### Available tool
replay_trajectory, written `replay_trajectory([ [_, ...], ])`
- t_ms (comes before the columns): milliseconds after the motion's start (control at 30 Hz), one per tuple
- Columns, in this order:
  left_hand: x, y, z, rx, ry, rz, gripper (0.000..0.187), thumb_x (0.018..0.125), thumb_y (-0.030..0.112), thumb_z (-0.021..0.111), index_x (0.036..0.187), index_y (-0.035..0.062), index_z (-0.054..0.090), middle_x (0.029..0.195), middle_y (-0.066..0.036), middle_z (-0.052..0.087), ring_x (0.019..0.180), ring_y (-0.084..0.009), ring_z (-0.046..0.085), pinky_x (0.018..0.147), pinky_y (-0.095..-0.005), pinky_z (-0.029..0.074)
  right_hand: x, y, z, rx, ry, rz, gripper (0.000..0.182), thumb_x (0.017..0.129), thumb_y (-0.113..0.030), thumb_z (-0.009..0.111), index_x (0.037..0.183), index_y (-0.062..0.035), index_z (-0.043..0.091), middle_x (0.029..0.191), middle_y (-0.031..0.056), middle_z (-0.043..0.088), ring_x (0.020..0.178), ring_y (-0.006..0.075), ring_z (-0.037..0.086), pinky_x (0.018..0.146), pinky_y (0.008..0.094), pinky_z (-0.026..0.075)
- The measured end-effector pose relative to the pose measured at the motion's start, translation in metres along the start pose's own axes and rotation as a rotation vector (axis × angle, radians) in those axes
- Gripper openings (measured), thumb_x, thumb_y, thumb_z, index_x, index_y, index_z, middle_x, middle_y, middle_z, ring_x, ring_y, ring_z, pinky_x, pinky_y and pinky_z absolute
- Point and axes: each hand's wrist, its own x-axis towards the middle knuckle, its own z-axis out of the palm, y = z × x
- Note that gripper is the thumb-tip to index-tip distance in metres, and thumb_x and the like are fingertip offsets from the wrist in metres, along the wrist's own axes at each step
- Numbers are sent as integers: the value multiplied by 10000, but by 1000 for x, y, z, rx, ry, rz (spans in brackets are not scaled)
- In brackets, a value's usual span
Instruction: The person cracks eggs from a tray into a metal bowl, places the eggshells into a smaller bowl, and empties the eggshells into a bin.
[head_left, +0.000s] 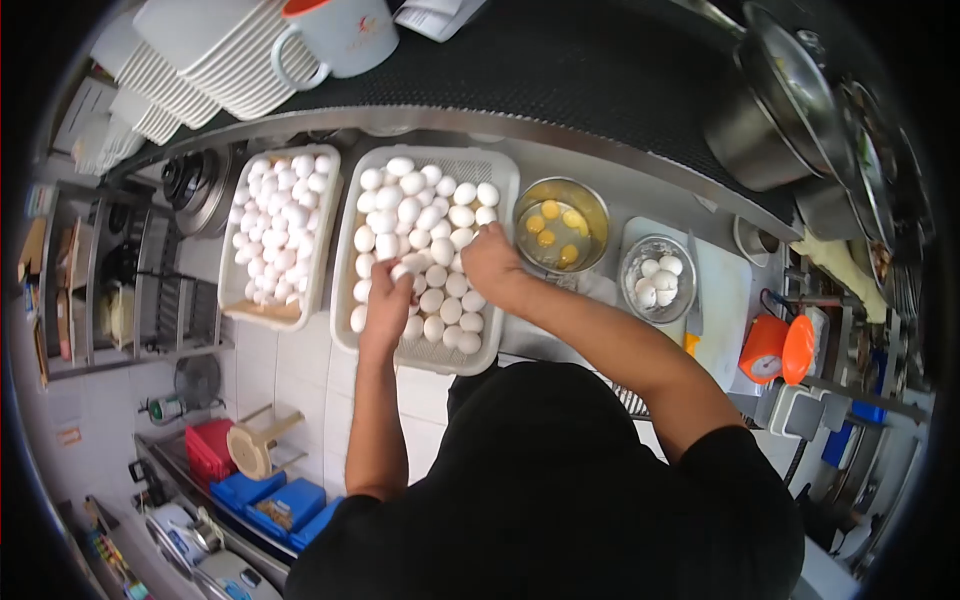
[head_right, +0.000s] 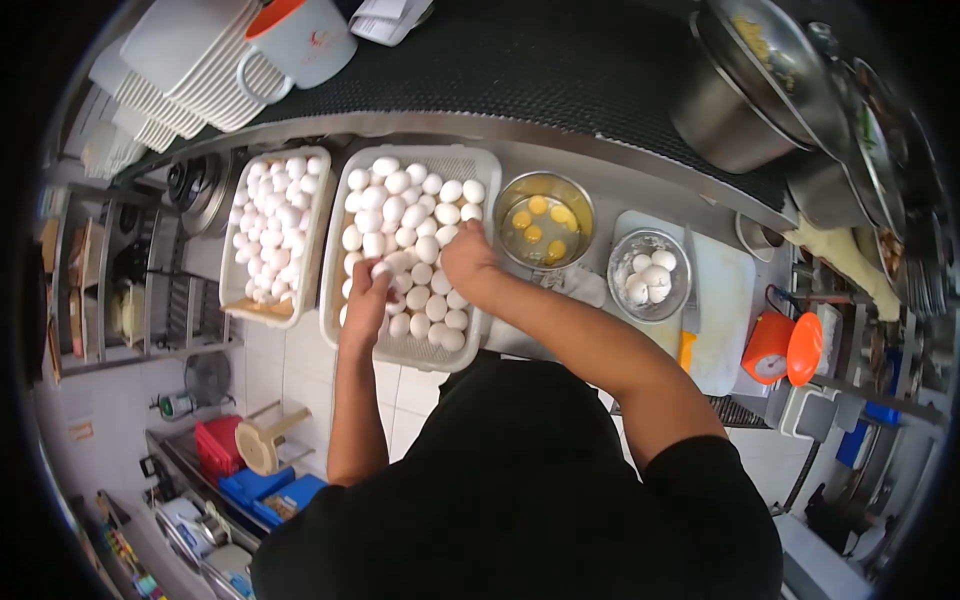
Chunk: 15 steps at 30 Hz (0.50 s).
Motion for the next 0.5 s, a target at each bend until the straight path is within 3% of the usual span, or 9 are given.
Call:
replay_trajectory([
  [67,-7,-3,5,-24,3,30,432,1030,184,651,1384,-30,529,980,-99,657,731,-141,623,649,-314,537,-2,1,-4,13,-15,-1,215,930,-185,654,1070,-115,800,1002,79,792,1067,257,715,981,425,462],
  [200,-10,-12,30,-51,-17,52,450,1016,207,767,1344,-40,582,1004,-115,701,735,-139,643,628,-294,561,-8,20,-9,226,86,-34,306,884,-185,702,1173,-103,764,1032,120,778,1077,318,711,992,466,479],
  [233,-10,-10,39,-45,-24,89,454,1008,207,784,1336,-40,592,1008,-115,709,770,-136,657,641,-284,571,-14,23,-16,339,155,-8,402,880,-185,714,1273,-102,704,1139,176,734,1087,367,705,983,503,514],
  [333,-3,6,59,29,-46,142,441,964,235,842,1257,-41,663,1017,-111,730,846,-142,685,707,-308,583,-43,34,-61,808,288,226,442,908,-186,700,1339,-107,648,1261,212,668,1121,391,700,977,516,545],
  [433,6,23,86,74,0,420,472,912,206,885,1265,-33,682,1050,-137,746,872,-174,707,742,-315,593,-73,59,-85,1038,739,181,439,948,-214,750,1348,-92,613,1264,181,635,1108,346,692,925,421,567],
  [500,2,61,101,84,-30,424,484,897,193,894,1269,-36,684,1117,-161,746,909,-213,740,765,-331,617,-93,66,-101,1064,1012,204,449,938,-228,772,1335,-82,622,1286,184,646,1128,376,685,932,477,568],
])
